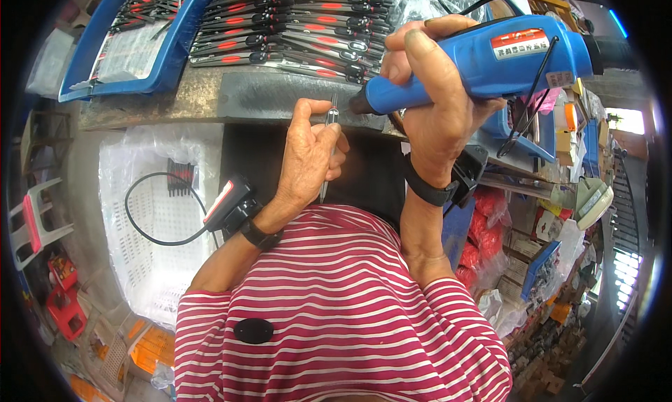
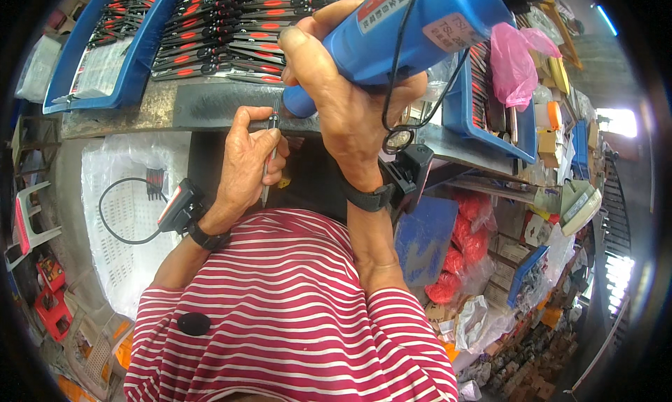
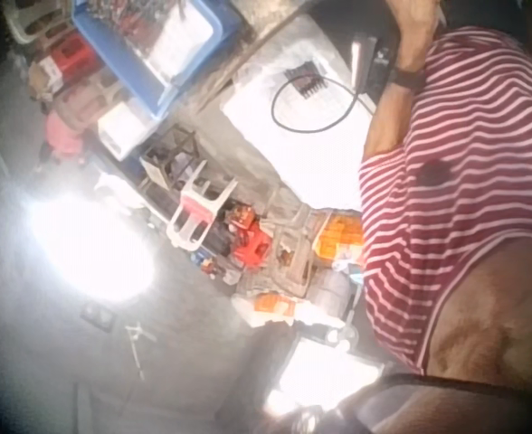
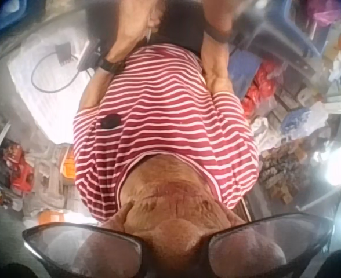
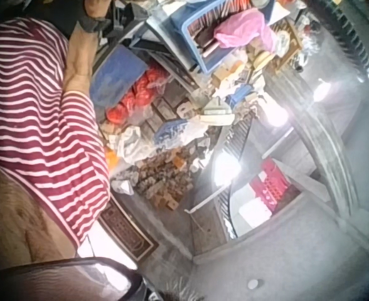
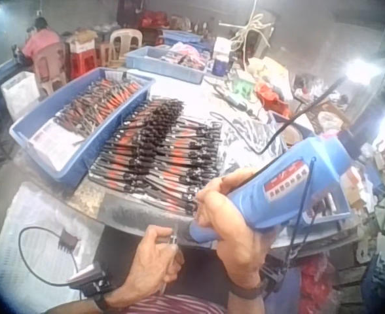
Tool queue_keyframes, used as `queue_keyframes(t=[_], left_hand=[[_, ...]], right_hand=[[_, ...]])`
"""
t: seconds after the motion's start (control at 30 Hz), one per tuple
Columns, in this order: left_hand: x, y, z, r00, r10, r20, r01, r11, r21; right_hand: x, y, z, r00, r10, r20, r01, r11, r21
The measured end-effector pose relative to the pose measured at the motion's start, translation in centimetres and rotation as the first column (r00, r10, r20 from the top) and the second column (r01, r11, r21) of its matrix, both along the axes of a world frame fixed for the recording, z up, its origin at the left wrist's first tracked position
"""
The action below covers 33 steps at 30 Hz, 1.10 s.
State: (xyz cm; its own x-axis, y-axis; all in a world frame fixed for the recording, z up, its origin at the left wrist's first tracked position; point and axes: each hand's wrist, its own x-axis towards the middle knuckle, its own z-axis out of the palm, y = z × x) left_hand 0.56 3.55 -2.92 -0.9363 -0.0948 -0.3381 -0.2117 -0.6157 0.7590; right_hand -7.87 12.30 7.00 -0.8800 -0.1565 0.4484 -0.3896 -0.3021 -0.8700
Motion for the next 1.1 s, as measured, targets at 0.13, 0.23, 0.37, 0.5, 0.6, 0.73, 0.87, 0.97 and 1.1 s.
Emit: queue_keyframes(t=[0.13,0.23,0.37,0.5,0.6,0.73,0.87,0.97,1.1], left_hand=[[0.1,0.2,0.0,1.0,0.019,0.004,-0.019,1.0,-0.022],[0.1,0.4,0.1,0.999,0.041,0.013,-0.04,0.998,-0.046],[0.0,0.7,0.3,0.998,0.057,0.03,-0.056,0.997,-0.054],[0.0,0.7,0.3,0.998,0.061,0.027,-0.059,0.997,-0.057],[-0.1,0.7,0.3,0.998,0.067,0.017,-0.066,0.997,-0.047],[-0.1,0.8,0.3,0.997,0.071,0.029,-0.07,0.997,-0.036],[-0.1,0.8,0.4,0.997,0.066,0.043,-0.064,0.997,-0.034],[-0.1,0.8,0.3,0.997,0.064,0.04,-0.063,0.997,-0.037],[-0.1,0.8,0.2,0.997,0.067,0.047,-0.065,0.996,-0.054]], right_hand=[[0.1,-0.5,0.1,0.998,0.055,-0.034,-0.057,0.995,-0.078],[0.4,-0.9,0.1,0.998,0.069,-0.011,-0.07,0.991,-0.114],[0.4,-1.0,0.0,0.996,0.086,-0.024,-0.088,0.987,-0.137],[0.2,-1.0,-0.2,0.995,0.095,-0.029,-0.098,0.986,-0.131],[0.2,-0.9,-0.5,0.994,0.103,-0.035,-0.107,0.985,-0.135],[-0.2,-0.6,-1.0,0.988,0.145,-0.06,-0.151,0.982,-0.113],[-0.7,-0.2,-1.5,0.963,0.261,-0.063,-0.268,0.95,-0.161],[-1.2,0.2,-1.9,0.957,0.258,-0.134,-0.266,0.963,-0.043],[-2.0,0.2,-2.4,0.903,0.36,-0.236,-0.376,0.926,-0.024]])
